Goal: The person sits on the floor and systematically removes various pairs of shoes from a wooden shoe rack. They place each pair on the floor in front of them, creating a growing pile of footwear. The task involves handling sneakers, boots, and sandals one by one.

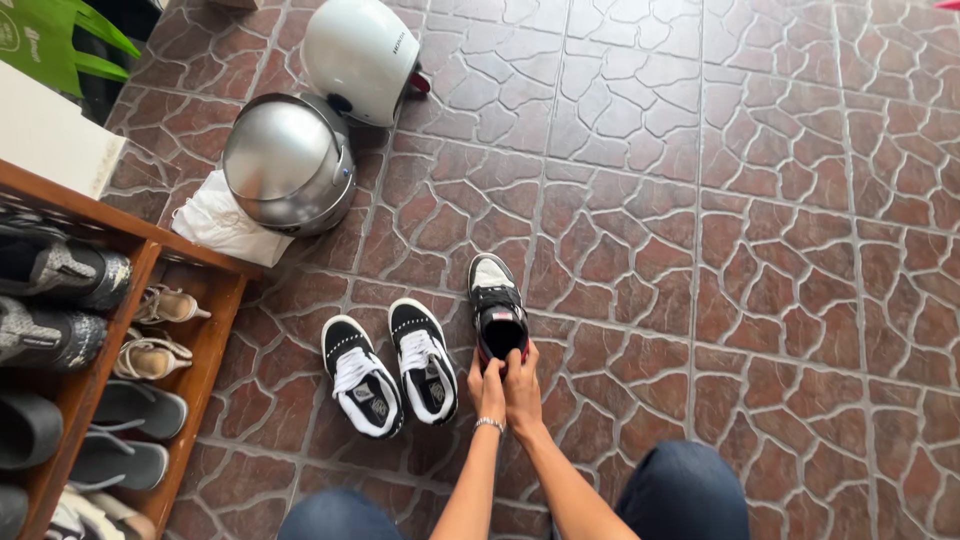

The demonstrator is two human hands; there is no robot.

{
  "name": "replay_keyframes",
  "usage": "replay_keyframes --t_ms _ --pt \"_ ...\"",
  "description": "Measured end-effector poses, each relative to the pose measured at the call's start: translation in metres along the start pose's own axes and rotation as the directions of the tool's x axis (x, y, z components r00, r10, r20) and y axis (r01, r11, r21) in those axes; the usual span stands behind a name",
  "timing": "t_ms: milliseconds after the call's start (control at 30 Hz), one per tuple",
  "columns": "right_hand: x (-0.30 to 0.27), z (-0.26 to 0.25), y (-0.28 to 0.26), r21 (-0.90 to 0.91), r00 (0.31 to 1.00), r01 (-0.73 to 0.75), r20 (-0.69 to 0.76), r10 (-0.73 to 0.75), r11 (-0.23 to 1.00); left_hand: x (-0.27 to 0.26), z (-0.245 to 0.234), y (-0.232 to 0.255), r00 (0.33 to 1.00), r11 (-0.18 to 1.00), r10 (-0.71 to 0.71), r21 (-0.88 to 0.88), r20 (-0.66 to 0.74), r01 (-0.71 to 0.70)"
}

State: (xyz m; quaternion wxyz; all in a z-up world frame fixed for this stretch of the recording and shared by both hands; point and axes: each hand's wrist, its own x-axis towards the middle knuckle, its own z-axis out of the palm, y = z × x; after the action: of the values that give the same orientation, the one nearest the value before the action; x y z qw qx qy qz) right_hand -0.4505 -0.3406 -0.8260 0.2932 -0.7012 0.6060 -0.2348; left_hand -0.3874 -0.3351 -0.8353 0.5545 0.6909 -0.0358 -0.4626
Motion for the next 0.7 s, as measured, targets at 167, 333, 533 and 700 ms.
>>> replay_keyframes --t_ms 167,333,533,700 --pt "-0.006 0.002 0.004 0.066 1.0 -0.007 -0.003 0.008 0.998 0.009 -0.003 -0.021 0.999 1.0 0.021 -0.002 0.041 -0.021" --pt "0.001 -0.012 -0.017 0.021 0.992 -0.12 0.051 0.119 0.993 0.029 -0.003 -0.05 0.997 0.994 0.073 -0.082 0.037 -0.07" --pt "-0.003 -0.018 -0.016 -0.272 0.969 0.183 -0.11 -0.22 0.945 0.034 -0.008 -0.057 0.989 0.954 0.128 0.282 -0.076 -0.102" --pt "0.006 -0.02 -0.044 -0.644 0.939 0.234 -0.046 -0.342 0.729 0.009 -0.023 -0.012 0.983 0.921 0.033 0.389 -0.182 0.041"
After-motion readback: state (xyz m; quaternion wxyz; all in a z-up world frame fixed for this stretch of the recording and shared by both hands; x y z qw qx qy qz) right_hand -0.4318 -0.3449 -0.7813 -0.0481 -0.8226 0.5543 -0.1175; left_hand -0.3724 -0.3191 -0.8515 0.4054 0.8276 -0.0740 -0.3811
